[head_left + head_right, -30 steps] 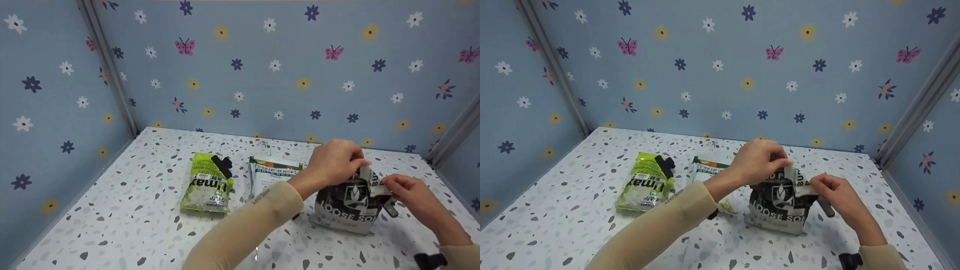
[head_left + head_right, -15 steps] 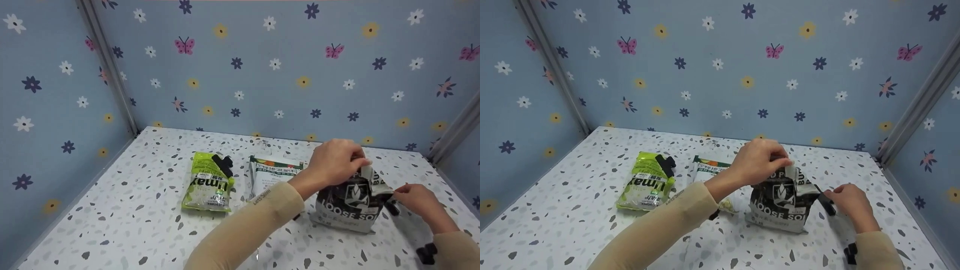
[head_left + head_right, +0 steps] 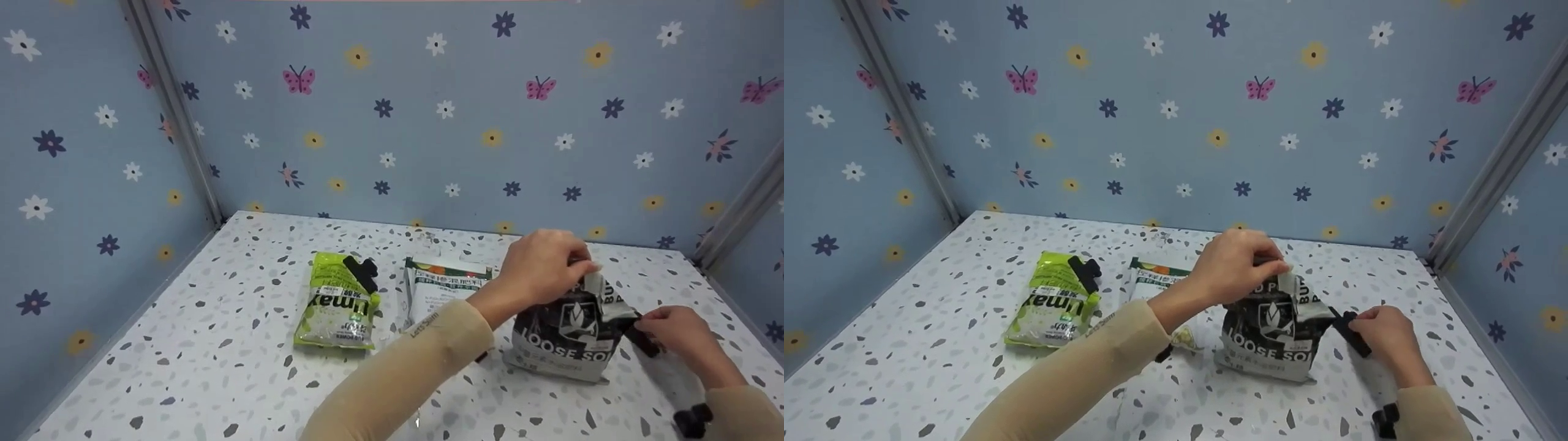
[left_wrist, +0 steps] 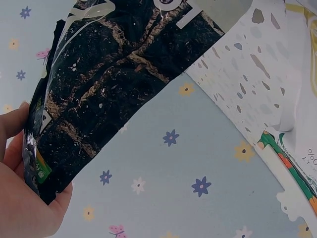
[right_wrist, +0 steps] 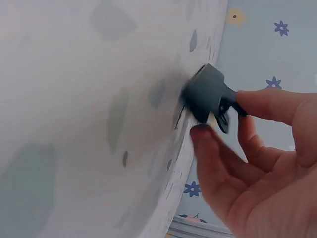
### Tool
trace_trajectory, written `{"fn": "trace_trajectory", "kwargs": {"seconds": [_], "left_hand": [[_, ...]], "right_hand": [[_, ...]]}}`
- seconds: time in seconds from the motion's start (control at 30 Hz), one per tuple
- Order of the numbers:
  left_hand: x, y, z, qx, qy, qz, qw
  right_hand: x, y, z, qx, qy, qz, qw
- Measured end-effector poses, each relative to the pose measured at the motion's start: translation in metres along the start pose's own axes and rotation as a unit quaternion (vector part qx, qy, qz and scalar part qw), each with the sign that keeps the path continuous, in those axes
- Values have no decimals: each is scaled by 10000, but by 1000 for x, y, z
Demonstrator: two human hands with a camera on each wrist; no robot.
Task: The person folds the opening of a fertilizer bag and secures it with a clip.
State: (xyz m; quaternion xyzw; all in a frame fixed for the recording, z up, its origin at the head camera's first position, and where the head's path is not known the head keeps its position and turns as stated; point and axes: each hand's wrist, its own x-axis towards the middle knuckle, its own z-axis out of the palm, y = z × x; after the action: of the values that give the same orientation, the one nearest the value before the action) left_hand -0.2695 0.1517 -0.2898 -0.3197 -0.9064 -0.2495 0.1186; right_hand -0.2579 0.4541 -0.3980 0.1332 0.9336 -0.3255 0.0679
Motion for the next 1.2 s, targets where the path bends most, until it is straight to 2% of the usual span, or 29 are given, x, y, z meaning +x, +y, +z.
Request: {"fn": "trace_trajectory", "kwargs": {"seconds": [0.2,0.3,0.4,0.43,0.47,0.5,0.53,0.63,0.67,0.7,0.73,0.77,0.8,0.83,0.97,1.03,1.2], "left_hand": [[-1,0,1,-7,-8,-22,10000],[-1,0,1,-17,2,-39,10000],[-1,-1,1,-25,10,-47,10000],[-1,-1,1,-17,14,-46,10000],[-1,-1,1,-18,13,-45,10000],[-1,-1,1,-23,11,-46,10000],[-1,-1,1,-30,5,-48,10000],[-1,-1,1,-42,-9,-53,10000],[-1,-1,2,-49,-12,-57,10000],[-1,-1,2,-42,-10,-64,10000],[-1,-1,2,-23,-11,-65,10000],[-1,-1,2,-9,-13,-67,10000],[-1,-2,2,-5,-14,-69,10000],[-1,-2,2,-3,-17,-73,10000],[-1,-4,1,-1,-11,-94,10000],[-1,-5,1,-60,-5,-82,9999],[-1,-7,0,-525,89,7,9986]], "right_hand": [[-3,4,4,538,549,-171,9969],[-7,3,5,901,647,-290,9934],[-12,-2,4,1562,675,-373,9847],[-14,-5,3,1934,646,-429,9780],[-16,-7,2,2415,599,-516,9672],[-17,-9,0,2966,561,-667,9510],[-19,-12,-1,3545,491,-852,9299],[-26,-19,-2,5099,121,-1566,8458],[-29,-22,-2,5417,-19,-1810,8208],[-32,-25,-2,5631,-134,-2050,8004],[-35,-28,-2,5756,-249,-2246,7859],[-38,-31,-2,5778,-344,-2429,7785],[-41,-33,-1,5723,-409,-2583,7772],[-43,-36,0,5616,-433,-2704,7808],[-49,-47,3,5026,-320,-2960,8116],[-51,-52,4,4847,-259,-3022,8204],[-54,-62,7,4644,-310,-3321,8204]]}}
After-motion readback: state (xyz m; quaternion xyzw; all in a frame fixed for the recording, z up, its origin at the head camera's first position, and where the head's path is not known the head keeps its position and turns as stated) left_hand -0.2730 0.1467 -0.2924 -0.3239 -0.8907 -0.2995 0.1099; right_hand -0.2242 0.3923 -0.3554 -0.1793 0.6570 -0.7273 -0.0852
